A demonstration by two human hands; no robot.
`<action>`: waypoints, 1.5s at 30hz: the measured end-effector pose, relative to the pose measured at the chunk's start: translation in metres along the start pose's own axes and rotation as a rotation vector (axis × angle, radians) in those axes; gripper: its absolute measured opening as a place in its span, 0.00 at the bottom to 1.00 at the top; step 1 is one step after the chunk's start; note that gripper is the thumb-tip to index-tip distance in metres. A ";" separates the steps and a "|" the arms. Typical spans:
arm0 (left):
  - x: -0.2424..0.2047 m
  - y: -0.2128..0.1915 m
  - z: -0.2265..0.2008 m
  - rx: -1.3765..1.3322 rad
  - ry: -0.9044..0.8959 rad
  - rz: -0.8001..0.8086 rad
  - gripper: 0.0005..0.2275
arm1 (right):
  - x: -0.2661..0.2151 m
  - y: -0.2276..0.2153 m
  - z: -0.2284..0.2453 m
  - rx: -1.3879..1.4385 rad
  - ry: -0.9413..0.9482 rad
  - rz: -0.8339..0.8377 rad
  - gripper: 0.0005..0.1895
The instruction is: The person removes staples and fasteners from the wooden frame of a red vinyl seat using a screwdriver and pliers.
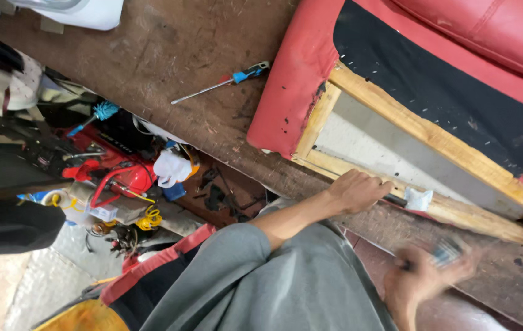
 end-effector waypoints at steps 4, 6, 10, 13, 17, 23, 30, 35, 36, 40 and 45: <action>0.007 0.006 0.002 -0.005 -0.054 0.127 0.12 | 0.009 -0.009 -0.028 -0.074 0.339 0.287 0.47; 0.006 0.005 0.006 0.054 -0.050 0.102 0.11 | 0.012 -0.016 -0.043 0.316 0.239 0.047 0.45; 0.010 0.014 0.012 0.013 -0.061 0.054 0.12 | 0.023 -0.015 -0.073 0.029 0.487 0.350 0.46; 0.005 0.032 0.025 0.082 -0.068 0.139 0.12 | 0.040 -0.020 -0.075 -0.022 0.354 0.291 0.45; 0.009 0.037 0.032 0.071 -0.066 0.162 0.18 | 0.051 -0.019 -0.080 -0.140 0.421 0.521 0.43; 0.038 0.028 0.053 0.040 -0.216 0.143 0.27 | 0.079 -0.032 -0.082 0.085 0.403 0.215 0.42; 0.056 0.040 0.070 0.075 -0.370 0.128 0.32 | 0.055 -0.057 -0.087 -0.023 0.452 0.289 0.44; 0.045 0.027 0.057 0.078 -0.327 0.074 0.32 | 0.041 -0.077 -0.096 -0.062 0.462 0.258 0.44; 0.044 0.024 0.053 0.085 -0.334 0.096 0.32 | 0.039 -0.082 -0.098 -0.066 0.464 0.249 0.45; 0.044 0.003 0.042 -0.008 -0.288 0.166 0.31 | 0.031 -0.101 -0.099 -0.094 0.430 0.271 0.44; 0.034 -0.034 0.021 -0.078 -0.199 0.113 0.28 | 0.037 -0.125 -0.104 -0.179 0.410 0.280 0.44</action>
Point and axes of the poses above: each hand's wrist, its own x-axis towards the middle knuckle, its own y-axis out of the palm, z = x × y, the point moved 4 cm from there along x, towards the middle knuckle, and after that the axes turned 2 degrees about -z, right-handed, at the moved point
